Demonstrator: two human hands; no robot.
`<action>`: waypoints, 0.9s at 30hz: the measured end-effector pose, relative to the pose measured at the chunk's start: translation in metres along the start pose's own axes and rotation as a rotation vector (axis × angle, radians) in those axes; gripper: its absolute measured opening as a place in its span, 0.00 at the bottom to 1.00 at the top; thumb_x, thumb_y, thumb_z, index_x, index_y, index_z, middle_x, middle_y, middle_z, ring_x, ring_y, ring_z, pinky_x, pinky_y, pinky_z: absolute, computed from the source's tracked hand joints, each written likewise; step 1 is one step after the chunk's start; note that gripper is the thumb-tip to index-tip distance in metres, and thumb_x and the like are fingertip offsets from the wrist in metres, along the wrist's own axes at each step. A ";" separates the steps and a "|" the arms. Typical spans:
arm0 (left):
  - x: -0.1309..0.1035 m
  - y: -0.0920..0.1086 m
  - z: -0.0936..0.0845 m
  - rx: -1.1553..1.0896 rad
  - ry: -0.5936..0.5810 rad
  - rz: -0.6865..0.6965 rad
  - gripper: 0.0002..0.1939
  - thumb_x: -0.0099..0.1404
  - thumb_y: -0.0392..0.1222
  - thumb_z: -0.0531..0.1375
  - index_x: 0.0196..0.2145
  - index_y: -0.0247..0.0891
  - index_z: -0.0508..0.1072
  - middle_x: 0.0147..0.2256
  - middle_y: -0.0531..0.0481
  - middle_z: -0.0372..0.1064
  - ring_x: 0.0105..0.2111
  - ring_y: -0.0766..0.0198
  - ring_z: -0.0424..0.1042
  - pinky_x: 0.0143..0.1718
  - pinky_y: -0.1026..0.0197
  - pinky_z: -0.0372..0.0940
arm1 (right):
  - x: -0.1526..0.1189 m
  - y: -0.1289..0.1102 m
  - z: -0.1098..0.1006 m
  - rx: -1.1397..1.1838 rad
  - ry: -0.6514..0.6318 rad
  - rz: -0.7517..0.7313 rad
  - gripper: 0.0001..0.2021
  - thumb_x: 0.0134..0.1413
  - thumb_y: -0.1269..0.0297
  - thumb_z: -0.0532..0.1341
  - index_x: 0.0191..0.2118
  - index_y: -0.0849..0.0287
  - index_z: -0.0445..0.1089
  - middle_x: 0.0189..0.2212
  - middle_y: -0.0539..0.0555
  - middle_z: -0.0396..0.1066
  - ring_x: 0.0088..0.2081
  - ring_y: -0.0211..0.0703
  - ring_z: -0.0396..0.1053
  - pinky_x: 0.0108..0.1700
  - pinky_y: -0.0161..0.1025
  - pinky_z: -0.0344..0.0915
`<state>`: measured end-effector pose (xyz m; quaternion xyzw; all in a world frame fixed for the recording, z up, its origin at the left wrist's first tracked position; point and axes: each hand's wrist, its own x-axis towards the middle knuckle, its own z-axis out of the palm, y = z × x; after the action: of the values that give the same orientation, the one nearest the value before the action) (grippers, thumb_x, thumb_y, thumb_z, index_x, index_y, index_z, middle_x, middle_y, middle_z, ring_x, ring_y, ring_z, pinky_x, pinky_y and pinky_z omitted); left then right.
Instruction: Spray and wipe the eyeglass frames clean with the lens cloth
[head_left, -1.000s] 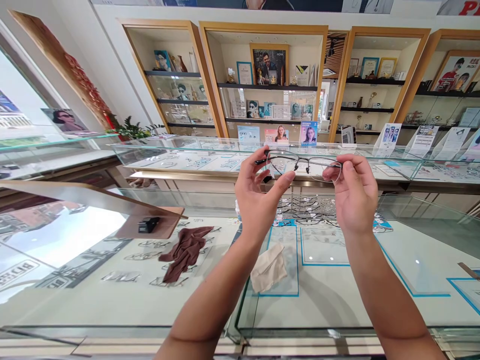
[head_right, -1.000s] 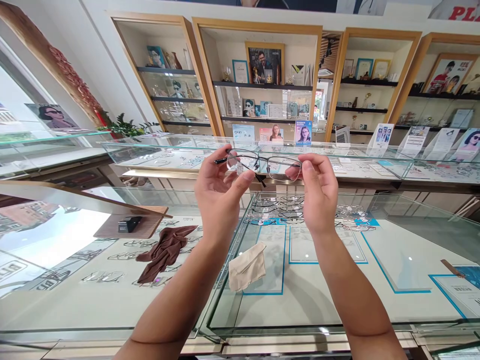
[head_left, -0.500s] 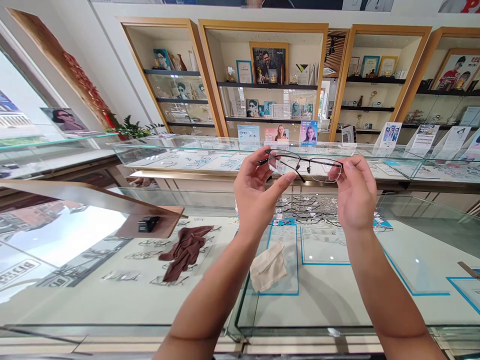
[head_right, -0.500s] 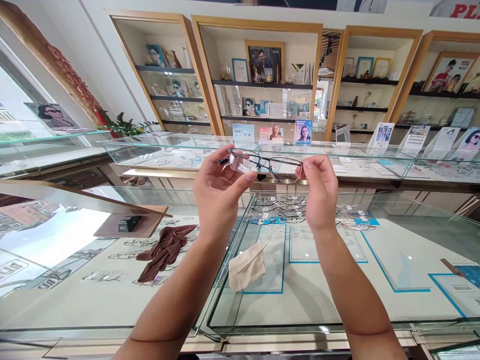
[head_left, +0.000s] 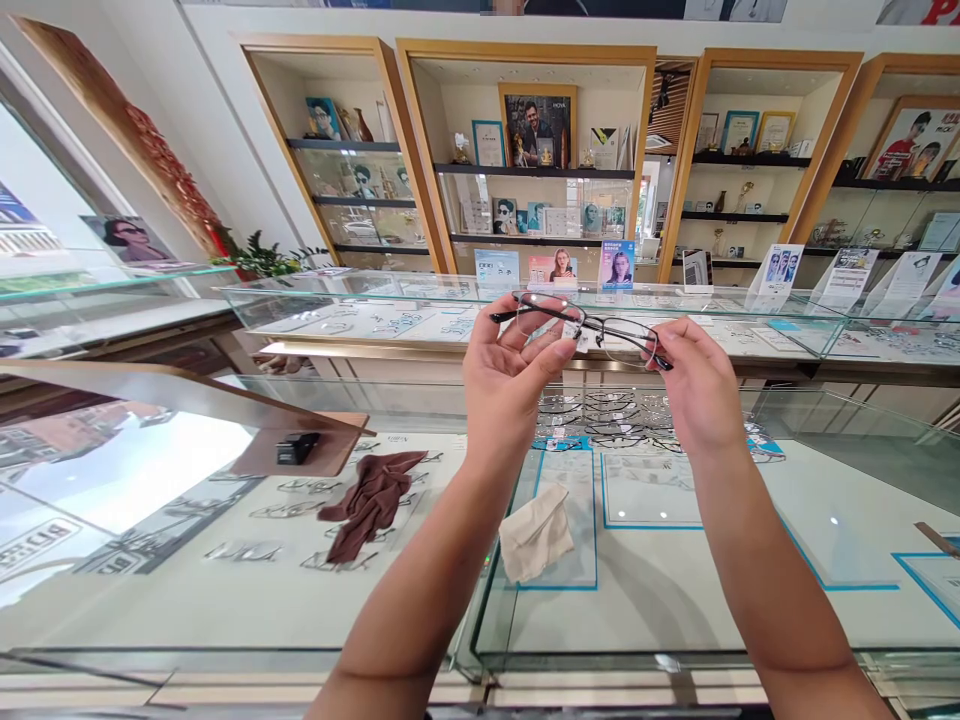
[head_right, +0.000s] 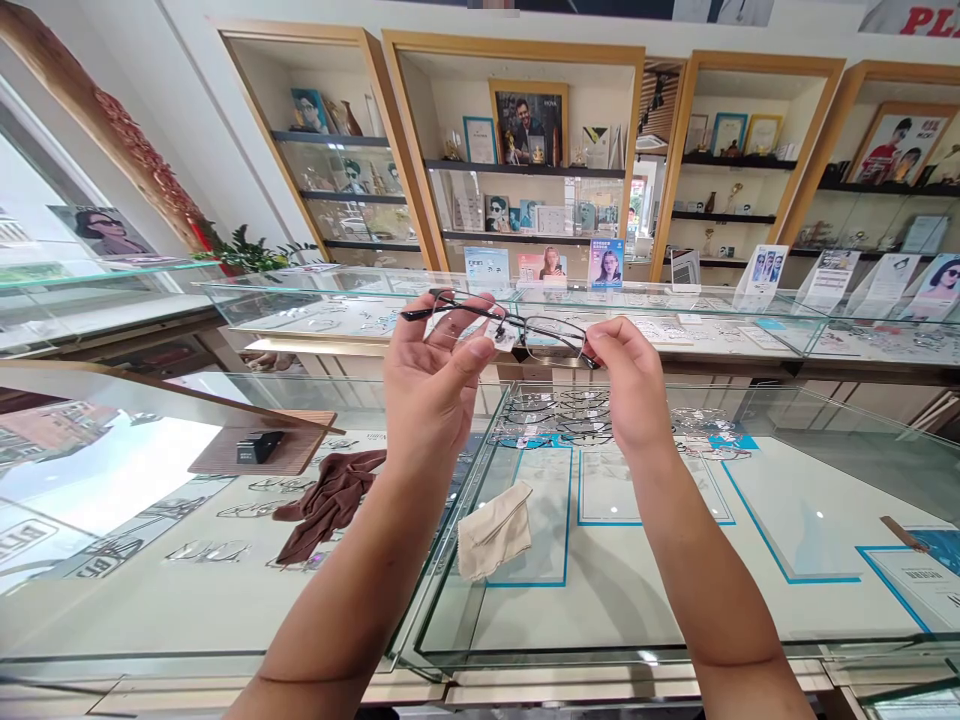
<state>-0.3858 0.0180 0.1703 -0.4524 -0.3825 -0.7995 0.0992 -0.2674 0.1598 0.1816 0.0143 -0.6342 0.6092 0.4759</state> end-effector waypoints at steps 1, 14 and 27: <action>0.000 0.001 0.000 -0.002 -0.002 -0.014 0.29 0.56 0.53 0.77 0.50 0.49 0.70 0.50 0.46 0.79 0.56 0.54 0.78 0.55 0.51 0.76 | 0.000 -0.001 0.000 -0.003 -0.007 0.011 0.09 0.56 0.55 0.67 0.31 0.52 0.71 0.31 0.49 0.69 0.37 0.41 0.67 0.43 0.41 0.67; 0.004 0.006 -0.006 -0.209 -0.045 -0.426 0.25 0.56 0.56 0.76 0.46 0.44 0.76 0.53 0.43 0.80 0.51 0.54 0.82 0.52 0.54 0.79 | 0.004 -0.004 -0.009 -0.070 -0.189 -0.136 0.14 0.63 0.46 0.63 0.42 0.49 0.78 0.41 0.53 0.74 0.44 0.46 0.72 0.45 0.45 0.72; -0.001 0.005 -0.006 -0.349 -0.345 -0.850 0.21 0.59 0.61 0.73 0.38 0.41 0.79 0.37 0.42 0.83 0.40 0.48 0.85 0.45 0.46 0.82 | -0.005 -0.014 -0.006 -0.583 -0.293 -0.624 0.14 0.63 0.54 0.68 0.53 0.38 0.81 0.50 0.53 0.76 0.54 0.53 0.70 0.56 0.55 0.68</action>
<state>-0.3865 0.0096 0.1703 -0.3920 -0.4046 -0.7347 -0.3780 -0.2530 0.1582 0.1884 0.1562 -0.8054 0.2240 0.5261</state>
